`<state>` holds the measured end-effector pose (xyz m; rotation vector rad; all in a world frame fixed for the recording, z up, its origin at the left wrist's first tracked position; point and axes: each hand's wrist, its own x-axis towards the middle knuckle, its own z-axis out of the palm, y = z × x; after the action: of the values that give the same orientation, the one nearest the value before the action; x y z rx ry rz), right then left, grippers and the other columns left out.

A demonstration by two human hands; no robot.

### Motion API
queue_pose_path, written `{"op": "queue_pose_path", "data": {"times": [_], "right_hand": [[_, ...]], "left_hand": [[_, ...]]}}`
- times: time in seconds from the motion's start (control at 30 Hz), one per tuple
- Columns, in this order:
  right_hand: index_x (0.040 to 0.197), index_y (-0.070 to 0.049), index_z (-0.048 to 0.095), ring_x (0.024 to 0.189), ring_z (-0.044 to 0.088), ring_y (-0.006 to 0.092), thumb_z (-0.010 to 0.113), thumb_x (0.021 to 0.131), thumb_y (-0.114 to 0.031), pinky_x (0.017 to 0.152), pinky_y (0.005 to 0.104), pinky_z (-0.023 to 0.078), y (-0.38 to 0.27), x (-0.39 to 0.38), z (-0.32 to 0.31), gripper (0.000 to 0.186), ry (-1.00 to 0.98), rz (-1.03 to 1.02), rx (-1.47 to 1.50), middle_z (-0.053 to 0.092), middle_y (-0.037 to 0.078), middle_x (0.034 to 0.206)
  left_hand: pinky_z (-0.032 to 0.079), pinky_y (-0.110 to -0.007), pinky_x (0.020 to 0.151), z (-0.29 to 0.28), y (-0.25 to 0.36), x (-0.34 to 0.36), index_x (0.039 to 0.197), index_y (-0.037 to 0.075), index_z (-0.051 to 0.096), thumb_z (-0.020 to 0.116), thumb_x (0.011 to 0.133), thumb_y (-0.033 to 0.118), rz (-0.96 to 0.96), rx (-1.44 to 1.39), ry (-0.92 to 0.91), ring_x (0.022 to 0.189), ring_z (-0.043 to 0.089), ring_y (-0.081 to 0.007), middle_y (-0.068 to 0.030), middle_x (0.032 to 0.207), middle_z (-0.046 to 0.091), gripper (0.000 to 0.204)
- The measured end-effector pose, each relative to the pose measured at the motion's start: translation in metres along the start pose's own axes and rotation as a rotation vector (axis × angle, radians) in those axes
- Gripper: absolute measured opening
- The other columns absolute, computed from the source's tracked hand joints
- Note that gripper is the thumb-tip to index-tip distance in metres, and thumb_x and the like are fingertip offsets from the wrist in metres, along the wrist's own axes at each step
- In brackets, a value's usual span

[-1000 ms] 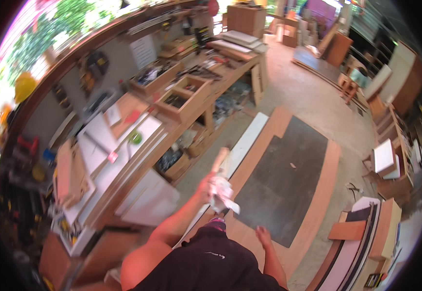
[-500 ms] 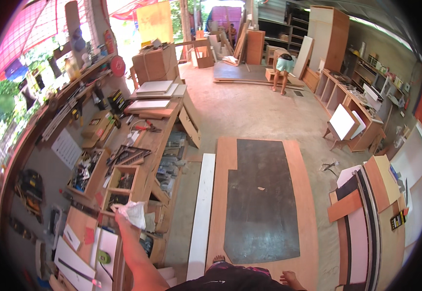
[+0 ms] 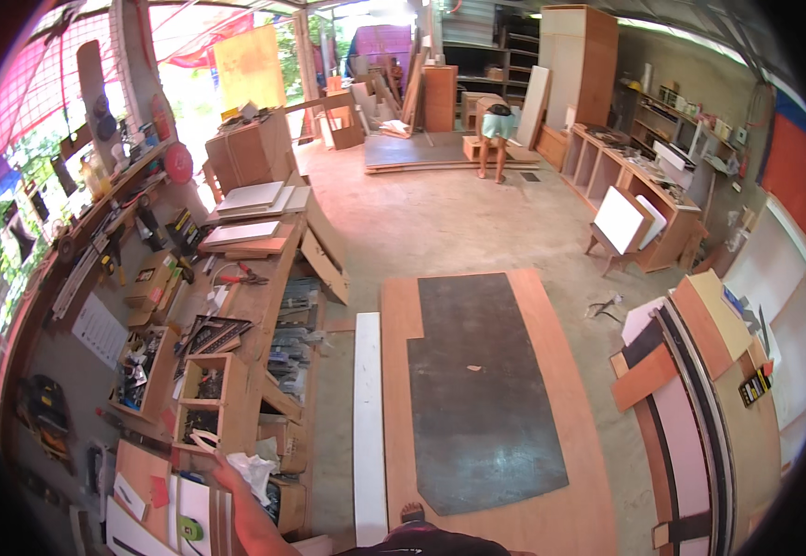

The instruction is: The person retrieves a cloth and wipes the interior and exterior surfaces of a white cabinet. They then use a handheld blower to remove dust from the cabinet while continuing to wipe with the cloth.

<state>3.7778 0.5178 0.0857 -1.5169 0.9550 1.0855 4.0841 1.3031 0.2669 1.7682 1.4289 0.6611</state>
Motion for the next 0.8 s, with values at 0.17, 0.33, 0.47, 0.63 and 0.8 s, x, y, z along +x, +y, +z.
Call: {"op": "queue_pose_path", "data": {"times": [0.17,0.33,0.47,0.63,0.8], "right_hand": [[0.102,-0.001,0.067,0.079,0.063,0.0235,0.060,0.086,-0.027,0.059,0.0388,0.048,0.028,-0.040,0.023,0.031,-0.037,-0.101,0.059,0.066,0.011,0.092],[0.106,0.000,0.066,0.079,0.062,0.0262,0.061,0.082,-0.027,0.058,0.0420,0.048,0.072,-0.089,0.029,0.036,-0.172,-0.260,0.038,0.065,0.014,0.097],[0.105,0.002,0.067,0.079,0.062,0.0258,0.062,0.080,-0.024,0.058,0.0441,0.049,0.180,-0.155,0.017,0.036,-0.075,-0.451,0.250,0.066,0.016,0.100],[0.116,-0.012,0.064,0.080,0.064,0.0161,0.058,0.090,-0.037,0.067,0.0355,0.053,0.367,-0.238,0.052,0.036,0.234,-0.359,1.276,0.067,0.008,0.098],[0.109,-0.011,0.065,0.081,0.065,0.0223,0.065,0.085,-0.032,0.069,0.0385,0.051,0.526,-0.183,0.168,0.032,0.981,-0.029,1.992,0.068,0.008,0.094]], "left_hand": [[0.051,-0.045,0.071,0.095,-0.100,-0.156,0.090,-0.011,0.065,0.053,0.091,0.058,0.192,-0.162,-0.376,0.075,0.062,-0.0339,-0.0240,0.083,0.065,0.070],[0.054,-0.041,0.070,0.121,-0.109,-0.442,0.098,-0.008,0.061,0.057,0.093,0.049,0.400,0.120,-1.436,0.074,0.063,-0.0269,-0.0161,0.088,0.065,0.057],[0.055,-0.038,0.068,0.076,-0.090,-0.664,0.103,-0.006,0.059,0.061,0.094,0.040,0.532,0.271,-2.020,0.074,0.064,-0.0226,-0.0117,0.090,0.065,0.047],[0.055,-0.036,0.068,0.007,-0.119,-0.835,0.101,-0.006,0.063,0.069,0.089,0.030,0.566,0.459,-2.416,0.078,0.067,-0.0238,-0.0128,0.091,0.067,0.038],[0.056,-0.039,0.063,0.110,-0.203,-0.936,0.087,-0.004,0.067,0.071,0.085,0.024,2.838,0.756,-1.666,0.076,0.069,-0.0258,-0.0157,0.083,0.069,0.029]]}}
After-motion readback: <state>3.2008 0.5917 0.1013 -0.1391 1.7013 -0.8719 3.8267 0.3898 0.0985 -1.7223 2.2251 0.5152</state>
